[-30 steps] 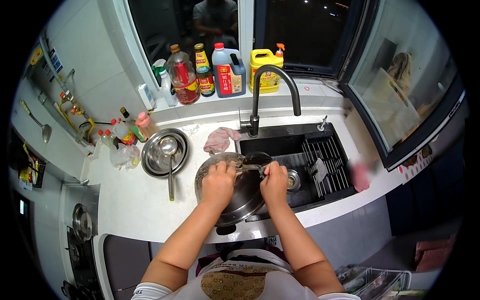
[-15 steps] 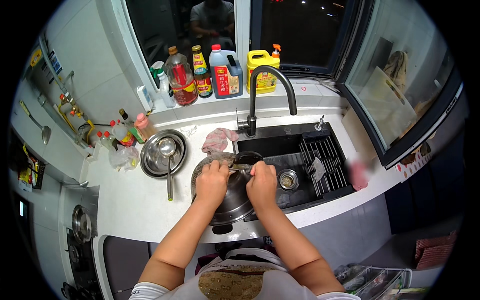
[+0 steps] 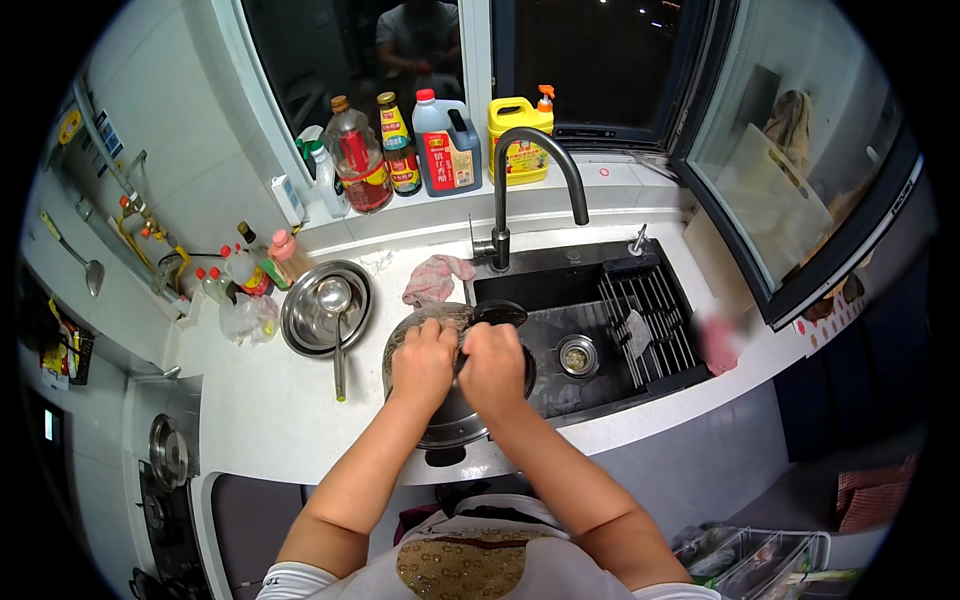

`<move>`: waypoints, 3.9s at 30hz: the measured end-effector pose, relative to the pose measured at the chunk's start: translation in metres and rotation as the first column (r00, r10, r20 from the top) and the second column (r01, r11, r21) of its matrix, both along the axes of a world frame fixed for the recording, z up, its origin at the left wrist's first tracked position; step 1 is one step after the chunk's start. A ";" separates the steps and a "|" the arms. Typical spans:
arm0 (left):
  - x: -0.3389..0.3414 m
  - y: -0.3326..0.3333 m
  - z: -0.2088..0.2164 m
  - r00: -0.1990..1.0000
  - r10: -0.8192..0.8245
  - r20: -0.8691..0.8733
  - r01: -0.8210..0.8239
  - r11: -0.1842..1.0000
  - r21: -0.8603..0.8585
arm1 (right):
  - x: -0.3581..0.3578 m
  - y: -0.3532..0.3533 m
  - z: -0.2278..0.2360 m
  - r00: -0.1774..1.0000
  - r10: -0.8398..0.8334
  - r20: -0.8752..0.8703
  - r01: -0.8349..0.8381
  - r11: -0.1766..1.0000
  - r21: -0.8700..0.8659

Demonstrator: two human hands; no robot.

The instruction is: The person scrubs a metal pot with a scouring pad by hand in a sink and rinses it under a faucet.

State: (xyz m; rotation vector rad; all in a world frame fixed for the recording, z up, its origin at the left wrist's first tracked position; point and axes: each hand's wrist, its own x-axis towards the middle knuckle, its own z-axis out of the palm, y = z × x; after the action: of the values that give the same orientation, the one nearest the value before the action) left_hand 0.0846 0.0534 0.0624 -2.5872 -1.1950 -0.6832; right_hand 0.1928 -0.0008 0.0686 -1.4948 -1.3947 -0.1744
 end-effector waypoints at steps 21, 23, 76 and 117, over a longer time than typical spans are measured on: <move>-0.006 -0.001 0.005 0.998 -0.028 0.048 0.028 1.000 -0.006 | 0.046 -0.011 -0.031 0.988 -0.103 -0.118 0.091 0.991 -0.102; -0.015 0.003 0.003 0.995 -0.060 0.078 0.061 0.998 -0.008 | 0.034 -0.011 -0.023 0.991 -0.051 -0.127 0.042 0.997 -0.070; -0.074 0.002 -0.003 0.951 0.078 0.301 0.103 0.834 -0.543 | 0.000 0.055 -0.013 0.789 0.260 -0.556 -0.456 0.855 -0.247; -0.077 0.007 0.003 0.956 0.124 0.267 0.057 0.812 -0.581 | -0.017 0.069 -0.022 0.916 0.130 -0.380 -0.222 0.953 -0.208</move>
State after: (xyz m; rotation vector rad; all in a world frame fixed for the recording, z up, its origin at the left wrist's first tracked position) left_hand 0.0079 0.0602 0.0654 -3.0140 -1.7842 -0.8183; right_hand 0.1760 0.0678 0.0463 -1.4980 -1.2703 0.3886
